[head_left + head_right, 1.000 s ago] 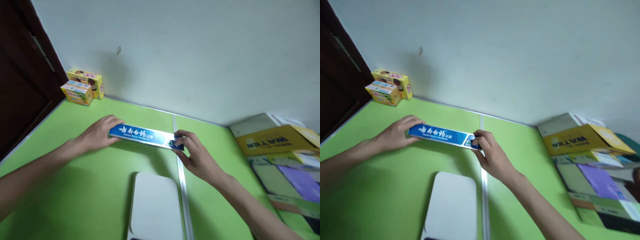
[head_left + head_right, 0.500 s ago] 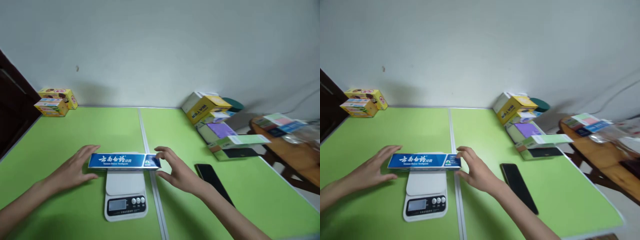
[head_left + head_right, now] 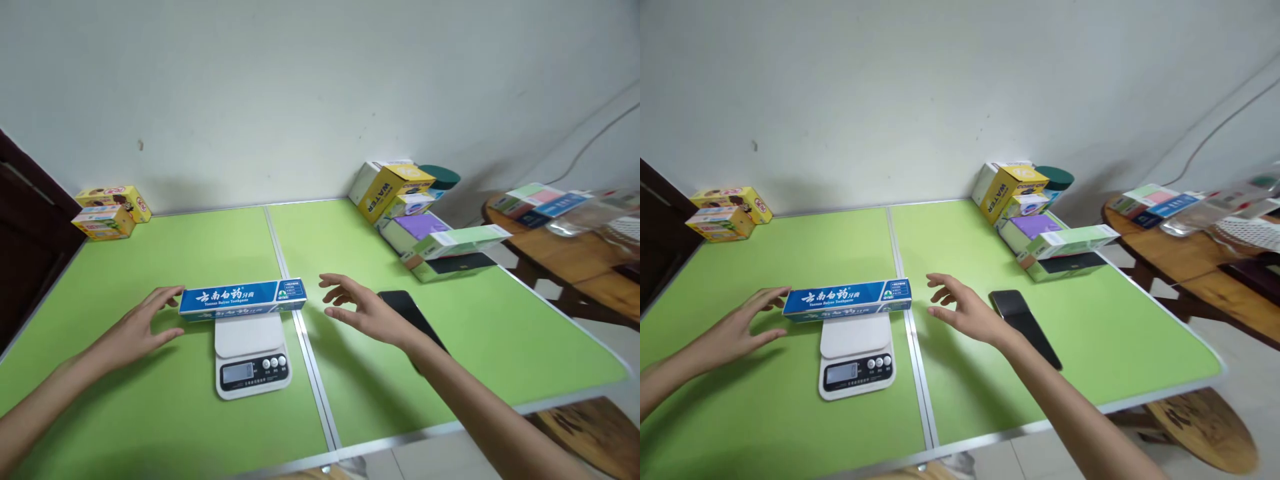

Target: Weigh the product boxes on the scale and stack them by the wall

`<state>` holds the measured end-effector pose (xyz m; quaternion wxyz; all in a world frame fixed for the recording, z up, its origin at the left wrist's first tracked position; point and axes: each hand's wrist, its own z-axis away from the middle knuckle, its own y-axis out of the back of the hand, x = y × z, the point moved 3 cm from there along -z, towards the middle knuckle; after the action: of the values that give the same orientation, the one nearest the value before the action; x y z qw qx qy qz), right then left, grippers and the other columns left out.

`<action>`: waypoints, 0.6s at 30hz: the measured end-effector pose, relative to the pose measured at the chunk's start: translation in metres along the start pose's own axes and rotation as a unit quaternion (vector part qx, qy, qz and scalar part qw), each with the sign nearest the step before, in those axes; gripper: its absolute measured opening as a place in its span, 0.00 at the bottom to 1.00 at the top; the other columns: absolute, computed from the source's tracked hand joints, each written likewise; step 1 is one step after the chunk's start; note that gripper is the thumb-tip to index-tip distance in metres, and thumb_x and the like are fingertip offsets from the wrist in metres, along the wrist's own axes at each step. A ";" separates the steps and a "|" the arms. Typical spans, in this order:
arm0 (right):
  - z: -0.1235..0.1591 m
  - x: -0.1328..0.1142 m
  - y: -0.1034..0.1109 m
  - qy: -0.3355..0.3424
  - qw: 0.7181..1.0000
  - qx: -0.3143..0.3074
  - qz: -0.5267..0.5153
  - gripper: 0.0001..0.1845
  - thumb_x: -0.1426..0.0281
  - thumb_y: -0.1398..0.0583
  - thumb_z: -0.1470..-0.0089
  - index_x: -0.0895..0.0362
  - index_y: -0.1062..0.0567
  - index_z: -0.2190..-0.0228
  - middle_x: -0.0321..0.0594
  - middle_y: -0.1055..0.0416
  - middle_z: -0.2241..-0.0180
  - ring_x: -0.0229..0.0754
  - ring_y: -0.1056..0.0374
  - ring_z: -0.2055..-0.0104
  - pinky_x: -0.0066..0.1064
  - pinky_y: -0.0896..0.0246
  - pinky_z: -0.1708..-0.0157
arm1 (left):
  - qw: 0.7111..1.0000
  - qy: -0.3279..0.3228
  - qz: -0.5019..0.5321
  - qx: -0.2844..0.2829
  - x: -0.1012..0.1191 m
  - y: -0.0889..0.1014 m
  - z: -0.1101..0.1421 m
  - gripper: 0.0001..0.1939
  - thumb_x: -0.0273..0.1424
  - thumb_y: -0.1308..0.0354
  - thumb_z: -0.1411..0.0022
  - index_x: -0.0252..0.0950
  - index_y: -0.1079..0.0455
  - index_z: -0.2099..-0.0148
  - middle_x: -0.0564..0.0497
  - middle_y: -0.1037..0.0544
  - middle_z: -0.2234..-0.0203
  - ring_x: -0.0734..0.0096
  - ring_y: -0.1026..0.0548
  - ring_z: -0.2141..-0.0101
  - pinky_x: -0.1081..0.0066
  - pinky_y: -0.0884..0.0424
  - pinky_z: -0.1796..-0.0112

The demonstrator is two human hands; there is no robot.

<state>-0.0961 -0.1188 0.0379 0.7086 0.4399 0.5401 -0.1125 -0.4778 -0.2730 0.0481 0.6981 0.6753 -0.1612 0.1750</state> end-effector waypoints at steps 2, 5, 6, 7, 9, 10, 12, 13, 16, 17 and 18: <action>-0.004 -0.002 -0.004 -0.001 1.000 -0.006 -0.001 0.26 0.62 0.40 0.46 0.54 0.37 0.47 0.50 0.33 0.49 0.45 0.29 0.57 0.44 0.30 0.55 | 1.000 -0.007 0.003 0.000 0.002 -0.001 -0.004 0.32 0.47 0.45 0.41 0.42 0.45 0.38 0.44 0.31 0.46 0.58 0.27 0.51 0.59 0.31 0.49; -0.011 -0.006 -0.012 -0.001 1.000 -0.010 -0.006 0.27 0.63 0.40 0.47 0.53 0.38 0.46 0.50 0.34 0.48 0.43 0.29 0.59 0.42 0.30 0.57 | 1.000 -0.002 0.022 0.000 -0.001 -0.003 -0.012 0.34 0.48 0.44 0.42 0.41 0.45 0.38 0.42 0.31 0.46 0.58 0.26 0.54 0.57 0.29 0.51; -0.014 -0.007 -0.015 -0.002 1.000 -0.012 -0.009 0.28 0.64 0.40 0.47 0.53 0.39 0.46 0.50 0.35 0.47 0.42 0.29 0.61 0.42 0.30 0.58 | 1.000 0.002 0.031 -0.003 -0.002 -0.005 -0.014 0.34 0.48 0.44 0.42 0.40 0.45 0.38 0.42 0.31 0.47 0.58 0.25 0.55 0.57 0.29 0.51; -0.017 -0.007 -0.019 -0.003 1.000 -0.015 -0.013 0.29 0.65 0.40 0.48 0.54 0.39 0.45 0.50 0.35 0.47 0.41 0.29 0.62 0.41 0.30 0.58 | 0.999 0.005 0.037 -0.006 -0.003 -0.006 -0.017 0.34 0.49 0.44 0.42 0.39 0.44 0.38 0.41 0.31 0.47 0.58 0.25 0.56 0.57 0.28 0.52; -0.023 -0.008 -0.026 -0.002 0.999 -0.025 -0.023 0.30 0.67 0.40 0.48 0.55 0.40 0.45 0.49 0.33 0.50 0.40 0.30 0.64 0.40 0.31 0.60 | 0.999 0.007 0.046 -0.012 -0.004 -0.009 -0.021 0.34 0.50 0.45 0.42 0.39 0.42 0.39 0.41 0.31 0.46 0.58 0.25 0.56 0.58 0.28 0.52; -0.026 -0.008 -0.029 -0.002 0.999 -0.030 -0.029 0.30 0.68 0.40 0.48 0.56 0.40 0.45 0.47 0.31 0.53 0.40 0.30 0.65 0.39 0.31 0.61 | 0.999 0.006 0.049 -0.015 -0.004 -0.010 -0.023 0.33 0.50 0.45 0.43 0.39 0.40 0.40 0.41 0.30 0.46 0.57 0.25 0.55 0.58 0.28 0.52; -0.030 -0.007 -0.033 -0.002 0.999 -0.037 -0.039 0.28 0.69 0.40 0.49 0.57 0.38 0.46 0.43 0.29 0.60 0.41 0.31 0.66 0.39 0.32 0.62 | 0.998 0.005 0.052 -0.023 -0.001 -0.011 -0.026 0.32 0.51 0.44 0.43 0.39 0.38 0.42 0.42 0.28 0.47 0.55 0.26 0.53 0.58 0.28 0.52; -0.031 -0.006 -0.034 -0.002 0.998 -0.040 -0.042 0.27 0.70 0.40 0.49 0.57 0.38 0.47 0.41 0.29 0.63 0.41 0.31 0.66 0.39 0.33 0.62 | 0.998 0.007 0.052 -0.029 0.001 -0.011 -0.027 0.32 0.51 0.44 0.43 0.39 0.38 0.43 0.42 0.28 0.48 0.55 0.26 0.53 0.58 0.29 0.51; -0.031 -0.002 -0.035 -0.005 0.998 -0.041 -0.056 0.27 0.70 0.40 0.48 0.56 0.37 0.47 0.38 0.30 0.68 0.41 0.32 0.66 0.38 0.34 0.63 | 0.998 0.019 0.044 -0.045 0.005 -0.008 -0.029 0.31 0.50 0.43 0.43 0.38 0.38 0.43 0.42 0.27 0.49 0.56 0.25 0.53 0.58 0.29 0.51; -0.031 -0.001 -0.035 -0.005 0.997 -0.041 -0.061 0.28 0.70 0.40 0.48 0.56 0.38 0.46 0.37 0.31 0.68 0.41 0.32 0.67 0.38 0.34 0.63 | 0.998 0.021 0.039 -0.046 0.005 -0.007 -0.029 0.32 0.49 0.43 0.44 0.38 0.38 0.42 0.42 0.27 0.48 0.56 0.25 0.54 0.58 0.29 0.51; -0.030 -0.001 -0.035 -0.005 0.997 -0.040 -0.066 0.29 0.70 0.39 0.48 0.56 0.39 0.45 0.37 0.31 0.67 0.41 0.33 0.67 0.37 0.34 0.64 | 0.998 0.022 0.036 -0.044 0.006 -0.006 -0.029 0.32 0.49 0.43 0.44 0.38 0.39 0.42 0.42 0.27 0.48 0.57 0.24 0.55 0.59 0.28 0.52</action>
<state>-0.1382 -0.1174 0.0201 0.7192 0.3737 0.5689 -0.1395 -0.4703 -0.2443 0.0448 0.7235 0.6339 -0.1775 0.2076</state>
